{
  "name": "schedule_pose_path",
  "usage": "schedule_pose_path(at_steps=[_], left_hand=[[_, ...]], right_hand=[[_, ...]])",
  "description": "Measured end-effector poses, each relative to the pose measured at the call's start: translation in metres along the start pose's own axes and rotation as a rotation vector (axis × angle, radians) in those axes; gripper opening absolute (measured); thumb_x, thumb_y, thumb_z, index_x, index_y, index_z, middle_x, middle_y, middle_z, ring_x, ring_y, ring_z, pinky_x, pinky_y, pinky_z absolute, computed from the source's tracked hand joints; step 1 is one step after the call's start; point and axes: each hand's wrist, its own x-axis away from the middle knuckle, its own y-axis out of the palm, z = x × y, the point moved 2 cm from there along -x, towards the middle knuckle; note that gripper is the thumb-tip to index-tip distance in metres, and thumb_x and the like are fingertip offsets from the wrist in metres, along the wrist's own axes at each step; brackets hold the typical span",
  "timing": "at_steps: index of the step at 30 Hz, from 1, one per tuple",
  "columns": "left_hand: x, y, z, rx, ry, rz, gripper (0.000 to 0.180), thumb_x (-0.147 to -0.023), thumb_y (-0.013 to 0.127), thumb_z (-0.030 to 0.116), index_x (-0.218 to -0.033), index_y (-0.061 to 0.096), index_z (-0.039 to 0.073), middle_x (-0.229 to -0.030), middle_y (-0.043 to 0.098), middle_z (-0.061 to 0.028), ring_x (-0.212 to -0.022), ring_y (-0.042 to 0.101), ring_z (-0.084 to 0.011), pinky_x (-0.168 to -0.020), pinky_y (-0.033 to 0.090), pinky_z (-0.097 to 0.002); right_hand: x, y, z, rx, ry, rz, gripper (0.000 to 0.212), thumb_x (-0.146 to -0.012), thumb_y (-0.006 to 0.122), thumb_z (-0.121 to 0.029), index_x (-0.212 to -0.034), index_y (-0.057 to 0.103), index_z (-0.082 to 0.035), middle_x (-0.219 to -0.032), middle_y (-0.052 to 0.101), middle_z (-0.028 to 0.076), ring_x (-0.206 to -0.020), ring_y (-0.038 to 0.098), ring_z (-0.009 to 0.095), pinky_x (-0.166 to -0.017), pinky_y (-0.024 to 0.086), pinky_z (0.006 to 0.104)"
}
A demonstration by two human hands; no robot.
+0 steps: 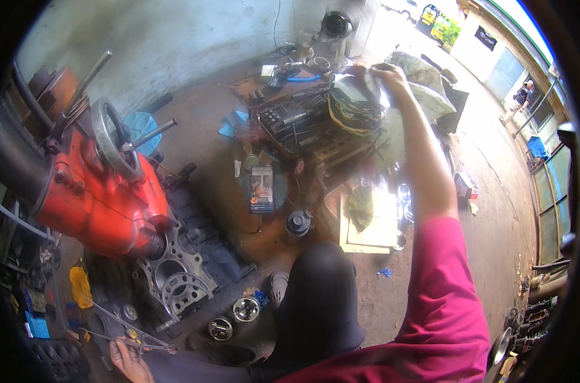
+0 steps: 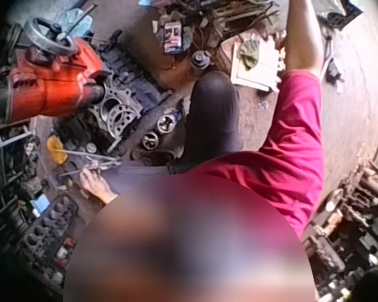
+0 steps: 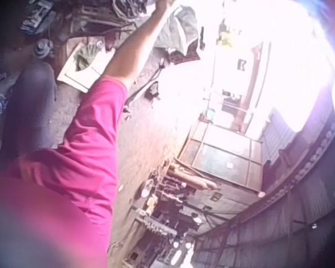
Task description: The person uses a caliper to measure the internal diameter of an engine block cylinder. They repeatedly adjust the caliper and reposition it inside the cylinder to take measurements.
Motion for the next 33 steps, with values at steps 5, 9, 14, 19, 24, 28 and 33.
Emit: schedule_pose_path(at_steps=[5,9,14,19,24,28,33], left_hand=[[0.000,0.003,-0.007,0.247,-0.091,0.019,0.032,-0.104,0.056,0.030,-0.101,0.061,-0.002,-0.095,0.061,-0.0095,-0.085,0.057,-0.0172,-0.075,0.049,-0.0320],[-0.004,0.008,-0.006,0.443,-0.040,-0.075,0.023,-0.104,0.057,0.026,-0.105,0.059,0.003,-0.103,0.057,-0.0034,-0.093,0.052,-0.0129,-0.083,0.041,-0.0292],[0.002,0.004,-0.005,0.415,-0.081,-0.039,0.023,-0.103,0.058,0.027,-0.106,0.062,0.004,-0.103,0.058,-0.0027,-0.094,0.053,-0.0127,-0.082,0.041,-0.0298],[0.012,0.002,0.001,0.531,0.015,-0.087,0.016,-0.104,0.057,0.020,-0.104,0.065,0.006,-0.097,0.063,-0.0034,-0.088,0.060,-0.0126,-0.079,0.049,-0.0285],[0.023,-0.011,0.002,0.538,0.023,-0.018,0.019,-0.103,0.059,0.024,-0.104,0.065,0.006,-0.093,0.066,-0.0033,-0.083,0.063,-0.0114,-0.071,0.049,-0.0263],[0.027,-0.015,0.003,0.547,0.004,0.029,0.020,-0.103,0.059,0.025,-0.105,0.065,0.006,-0.093,0.067,-0.0041,-0.082,0.063,-0.0117,-0.069,0.048,-0.0260],[0.030,-0.013,0.007,0.567,0.023,-0.001,0.019,-0.104,0.058,0.024,-0.102,0.063,0.006,-0.091,0.066,-0.0042,-0.082,0.063,-0.0121,-0.069,0.049,-0.0257]], right_hand=[[0.082,-0.044,-0.054,-0.821,-0.046,-0.008,0.025,-0.095,0.060,-0.009,-0.115,0.065,0.005,-0.111,0.068,0.013,-0.097,0.068,0.020,-0.092,0.055,0.0338],[0.222,-0.026,-0.108,-0.855,-0.127,-0.060,0.038,-0.100,0.054,-0.015,-0.132,0.057,0.006,-0.124,0.065,0.017,-0.110,0.066,0.024,-0.098,0.053,0.0357],[0.421,0.032,-0.134,-1.186,0.346,-0.367,0.047,-0.106,0.043,-0.028,-0.145,0.040,-0.001,-0.143,0.049,0.016,-0.131,0.049,0.027,-0.109,0.042,0.0393],[0.504,0.061,-0.213,-1.644,0.581,-0.655,0.023,-0.101,0.057,-0.027,-0.109,0.048,-0.007,-0.099,0.062,0.005,-0.092,0.054,0.024,-0.076,0.048,0.0359],[0.504,0.028,-0.299,-0.175,-0.034,-1.243,0.020,-0.096,0.064,-0.014,-0.110,0.059,-0.001,-0.087,0.058,0.010,-0.076,0.051,0.022,-0.071,0.046,0.0352],[0.508,0.019,-0.283,-0.397,-0.258,-1.354,0.022,-0.096,0.064,-0.014,-0.112,0.059,0.000,-0.089,0.058,0.011,-0.077,0.051,0.022,-0.072,0.046,0.0353],[0.509,0.030,-0.271,-0.474,-0.314,-1.384,0.023,-0.096,0.063,-0.015,-0.113,0.058,0.000,-0.091,0.058,0.011,-0.080,0.052,0.023,-0.074,0.046,0.0354]])
